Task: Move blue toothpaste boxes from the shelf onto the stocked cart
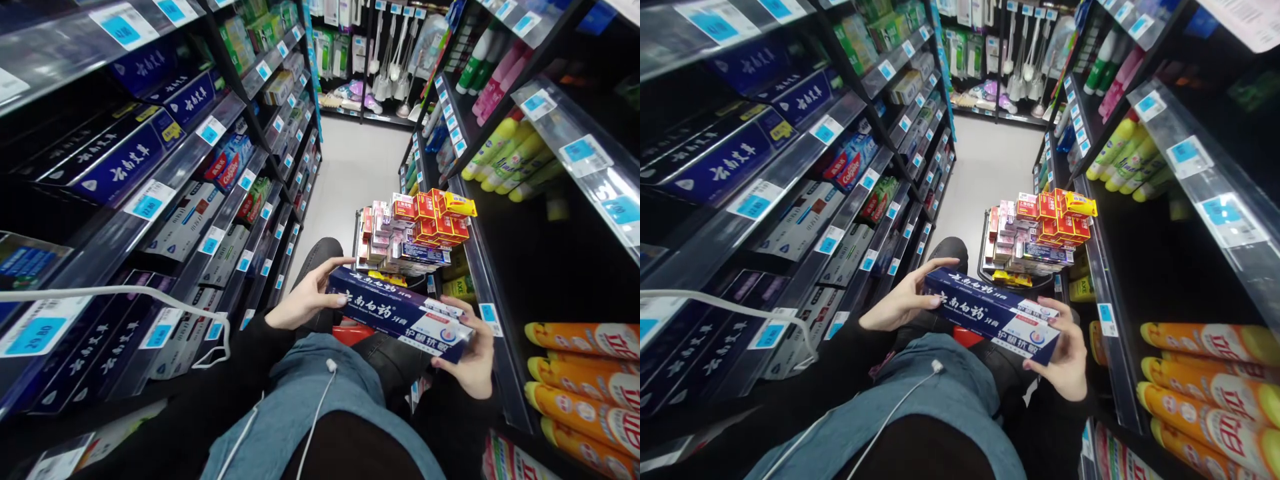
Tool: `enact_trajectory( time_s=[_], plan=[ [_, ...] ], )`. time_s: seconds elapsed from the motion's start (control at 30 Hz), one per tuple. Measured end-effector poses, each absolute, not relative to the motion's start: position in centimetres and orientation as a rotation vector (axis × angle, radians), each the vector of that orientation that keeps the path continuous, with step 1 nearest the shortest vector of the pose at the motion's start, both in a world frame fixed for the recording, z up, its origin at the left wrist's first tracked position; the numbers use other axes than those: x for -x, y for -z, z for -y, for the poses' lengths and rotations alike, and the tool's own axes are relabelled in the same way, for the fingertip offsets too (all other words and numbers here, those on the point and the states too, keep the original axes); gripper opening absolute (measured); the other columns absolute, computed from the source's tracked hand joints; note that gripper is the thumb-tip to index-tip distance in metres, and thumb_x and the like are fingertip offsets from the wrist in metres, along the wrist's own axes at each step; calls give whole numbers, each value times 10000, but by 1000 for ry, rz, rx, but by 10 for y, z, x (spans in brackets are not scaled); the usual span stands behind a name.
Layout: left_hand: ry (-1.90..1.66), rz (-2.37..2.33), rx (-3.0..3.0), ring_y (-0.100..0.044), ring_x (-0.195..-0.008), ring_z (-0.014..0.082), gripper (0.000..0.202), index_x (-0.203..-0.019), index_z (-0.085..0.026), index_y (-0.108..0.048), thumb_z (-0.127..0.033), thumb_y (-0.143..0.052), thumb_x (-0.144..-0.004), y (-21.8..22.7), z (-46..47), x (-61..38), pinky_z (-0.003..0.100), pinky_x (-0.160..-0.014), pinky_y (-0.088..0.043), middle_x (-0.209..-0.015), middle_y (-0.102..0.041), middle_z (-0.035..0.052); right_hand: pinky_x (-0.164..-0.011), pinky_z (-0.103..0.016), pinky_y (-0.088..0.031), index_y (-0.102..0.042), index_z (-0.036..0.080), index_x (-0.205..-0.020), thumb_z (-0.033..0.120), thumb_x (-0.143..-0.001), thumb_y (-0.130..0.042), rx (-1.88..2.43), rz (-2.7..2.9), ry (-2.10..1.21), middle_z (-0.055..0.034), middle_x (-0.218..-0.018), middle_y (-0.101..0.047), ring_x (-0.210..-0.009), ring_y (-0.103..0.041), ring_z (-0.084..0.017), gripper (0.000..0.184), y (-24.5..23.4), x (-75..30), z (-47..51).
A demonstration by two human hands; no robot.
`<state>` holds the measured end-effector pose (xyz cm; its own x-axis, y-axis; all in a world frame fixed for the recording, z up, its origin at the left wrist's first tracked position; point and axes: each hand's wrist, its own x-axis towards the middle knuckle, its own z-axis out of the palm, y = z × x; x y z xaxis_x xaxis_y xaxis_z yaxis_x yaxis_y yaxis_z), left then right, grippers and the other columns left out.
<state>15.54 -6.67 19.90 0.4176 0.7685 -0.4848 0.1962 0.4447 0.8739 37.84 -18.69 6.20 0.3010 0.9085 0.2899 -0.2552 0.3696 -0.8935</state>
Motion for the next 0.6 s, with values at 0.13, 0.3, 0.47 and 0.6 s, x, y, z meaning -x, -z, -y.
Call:
enact_trajectory(
  time_s=[0.13,0.3,0.47,0.6],
  plan=[
    [-459,-1209,-1085,-560,-786,134,498,-980,-134,-598,-173,-791,-522,-193,69,-156,223,-702,-440,-871,-612,33,-890,-480,-442,-417,255,-1180,317,-635,-742,820,748,-1145,-144,-1288,-449,-1169,-474,-305,638,-51,-365,197],
    [-528,-1190,-1182,-539,-764,113,483,-921,-136,-597,-171,-810,-489,-187,67,-158,190,-686,-419,-835,-591,7,-816,-365,-492,-501,165,-1179,264,-632,-738,924,482,-1186,-135,-1115,-561,-982,-580,-247,604,-27,-356,203],
    [-503,-1142,-1269,-553,-860,135,503,-981,-158,-600,-153,-798,-519,-184,66,-159,210,-779,-422,-919,-604,24,-782,-384,-502,-546,166,-1102,245,-635,-730,980,418,-1131,-116,-1033,-586,-916,-601,-242,507,-23,-353,204],
    [-389,-1079,-1279,-533,-1023,194,596,-1137,-197,-549,-193,-770,-583,-186,65,-159,276,-867,-424,-1132,-559,72,-852,-477,-468,-555,236,-1051,222,-614,-749,911,529,-982,-74,-1037,-577,-1005,-579,-275,479,-26,-356,204]
  ],
)
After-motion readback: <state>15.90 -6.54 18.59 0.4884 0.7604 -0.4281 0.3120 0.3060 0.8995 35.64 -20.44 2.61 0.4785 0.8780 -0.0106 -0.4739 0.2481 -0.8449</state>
